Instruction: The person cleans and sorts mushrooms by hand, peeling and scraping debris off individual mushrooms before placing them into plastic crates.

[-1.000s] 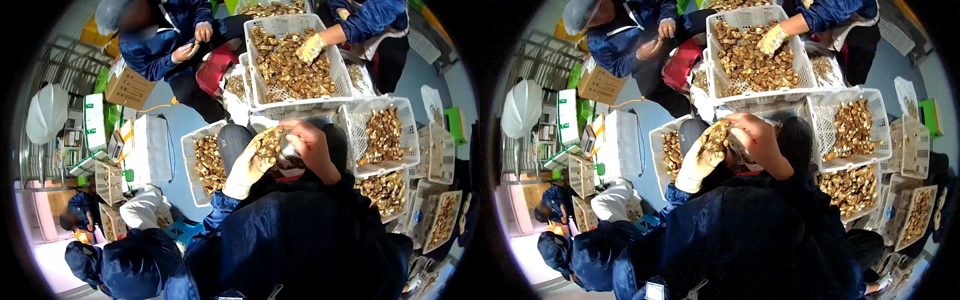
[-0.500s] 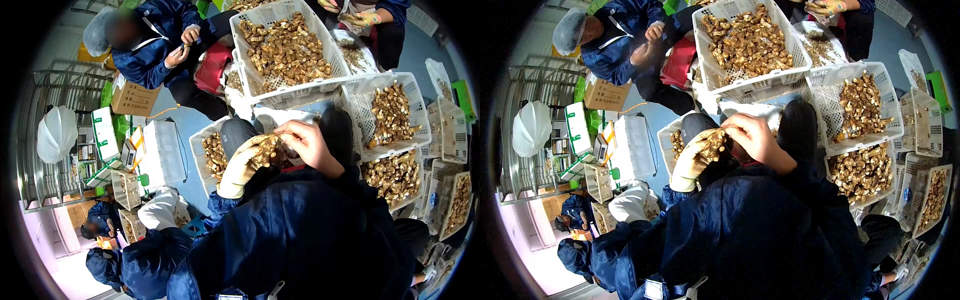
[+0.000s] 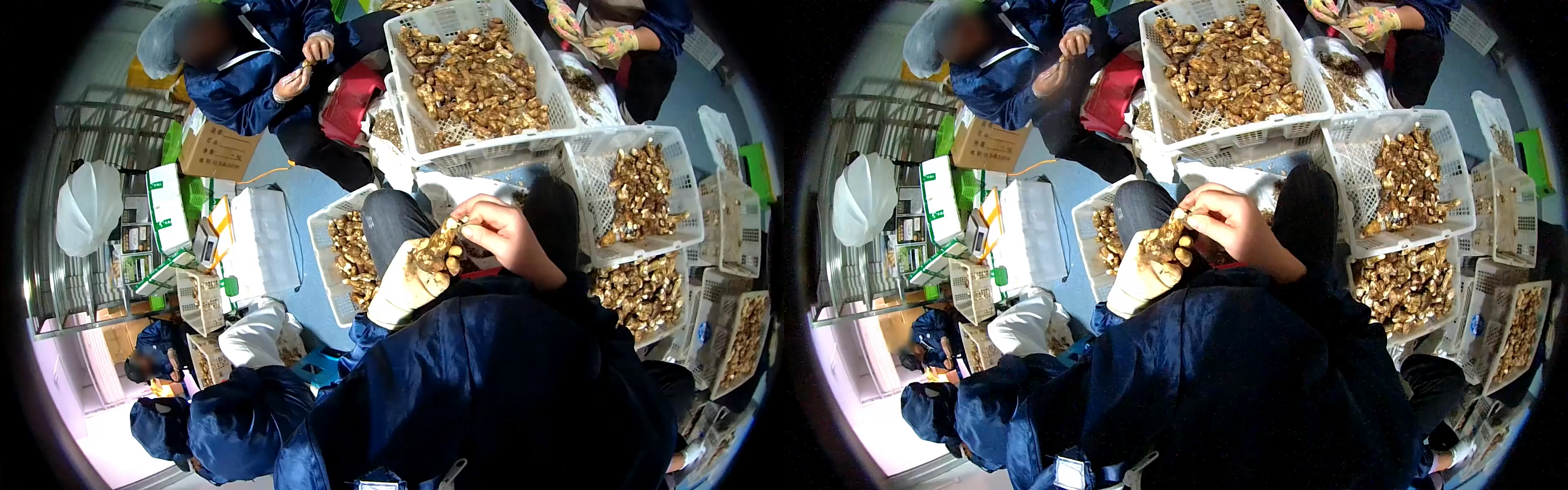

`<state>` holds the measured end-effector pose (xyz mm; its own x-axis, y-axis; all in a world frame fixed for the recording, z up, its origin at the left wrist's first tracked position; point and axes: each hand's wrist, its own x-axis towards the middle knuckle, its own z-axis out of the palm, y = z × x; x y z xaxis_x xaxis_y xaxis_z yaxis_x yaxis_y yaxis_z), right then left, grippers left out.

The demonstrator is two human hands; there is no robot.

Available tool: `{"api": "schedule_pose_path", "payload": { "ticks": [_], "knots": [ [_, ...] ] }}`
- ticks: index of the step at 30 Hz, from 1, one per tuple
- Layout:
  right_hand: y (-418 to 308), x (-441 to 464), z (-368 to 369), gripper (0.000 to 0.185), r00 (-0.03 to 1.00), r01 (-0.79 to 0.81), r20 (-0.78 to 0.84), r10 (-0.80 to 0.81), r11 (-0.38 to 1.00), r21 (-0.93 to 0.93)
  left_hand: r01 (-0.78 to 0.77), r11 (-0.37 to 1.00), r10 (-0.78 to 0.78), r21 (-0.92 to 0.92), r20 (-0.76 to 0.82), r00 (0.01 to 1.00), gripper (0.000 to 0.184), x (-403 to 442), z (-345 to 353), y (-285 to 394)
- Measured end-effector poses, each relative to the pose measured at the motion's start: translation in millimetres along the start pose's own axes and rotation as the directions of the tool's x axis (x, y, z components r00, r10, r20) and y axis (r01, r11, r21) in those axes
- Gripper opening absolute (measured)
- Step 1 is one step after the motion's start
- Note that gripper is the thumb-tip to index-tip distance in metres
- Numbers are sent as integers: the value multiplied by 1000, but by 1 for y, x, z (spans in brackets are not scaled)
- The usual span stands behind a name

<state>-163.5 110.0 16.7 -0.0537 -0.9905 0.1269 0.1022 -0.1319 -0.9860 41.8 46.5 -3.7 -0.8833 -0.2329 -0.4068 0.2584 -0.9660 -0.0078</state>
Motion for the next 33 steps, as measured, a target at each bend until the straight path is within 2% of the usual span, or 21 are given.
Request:
{"api": "schedule_pose_path", "payload": {
  "ticks": [1, 2, 4, 5, 6, 9, 10, 13, 14, 17, 18, 21, 23, 25, 27, 29, 30, 33],
  "knots": [
    [-1, 1, 1, 11, 999, 44, 12, -44, 997, -68, 13, 999, -13, -38, 19, 1000, 45, 0, 0, 0],
    [0, 0, 0, 10, 996, -90, 13, 90, 996, 5, 41, 997, -40, -58, 27, 999, 45, 0, 2, 1],
    [2, 2, 0, 10, 995, -94, -11, 95, 992, 81, 99, 991, -95, -95, 43, 995, 45, 0, 11, 1],
    [2, 3, 0, 10, 995, -96, -21, 99, 988, 117, 71, 996, -70, -59, 16, 997, 45, 0, 9, 2],
    [0, 3, 1, 9, 997, -75, -18, 77, 993, 91, 42, 999, -42, -22, -9, 999, 45, 0, 7, 3],
    [1, 7, -3, 10, 991, 120, 75, -109, 980, -159, -41, 994, 47, 101, -61, 997, 44, -1, -1, 0],
    [-3, 7, -2, 9, 999, 19, 30, -15, 991, -133, -69, 987, 80, 147, -72, 994, 43, 0, -2, 1],
    [-1, 12, -7, 9, 983, -180, 31, 180, 984, -8, -25, 989, 33, 148, -57, 998, 42, 0, -4, 3],
    [1, 12, -7, 9, 991, -131, 37, 132, 991, -21, -43, 989, 52, 140, -62, 997, 41, -1, -1, 1],
    [7, 13, -5, 11, 991, 122, 76, -106, 962, -246, -100, 975, 120, 199, -89, 989, 41, -1, -4, 3],
    [0, 15, -4, 11, 998, 55, 55, -42, 962, -268, -116, 966, 137, 232, -79, 987, 40, -1, -3, 4],
    [-8, 14, -6, 11, 987, -160, -1, 162, 974, -162, -161, 930, 187, 331, -48, 981, 41, -1, 5, 4],
    [-2, 13, -1, 12, 999, 40, 23, -35, 954, -298, -255, 834, 337, 489, -86, 938, 42, 0, 12, 1],
    [5, 15, 4, 13, 966, 252, 74, -247, 848, -466, -284, 740, 431, 609, -106, 896, 44, 2, 16, -2],
    [0, 13, 3, 16, 1000, 19, -3, -23, 914, -405, -265, 668, 475, 695, -125, 871, 46, 3, 17, -5],
    [-8, 13, 0, 18, 970, -237, -38, 238, 914, -328, -278, 657, 473, 700, -97, 876, 47, 2, 18, -4],
    [-6, 11, 3, 18, 985, -174, -46, 168, 933, -316, -291, 635, 502, 716, -95, 860, 47, 2, 15, -5],
    [11, 12, 11, 17, 992, 84, -40, -117, 872, -482, -278, 541, 562, 794, -96, 822, 48, 4, 16, -7]
  ]
}}
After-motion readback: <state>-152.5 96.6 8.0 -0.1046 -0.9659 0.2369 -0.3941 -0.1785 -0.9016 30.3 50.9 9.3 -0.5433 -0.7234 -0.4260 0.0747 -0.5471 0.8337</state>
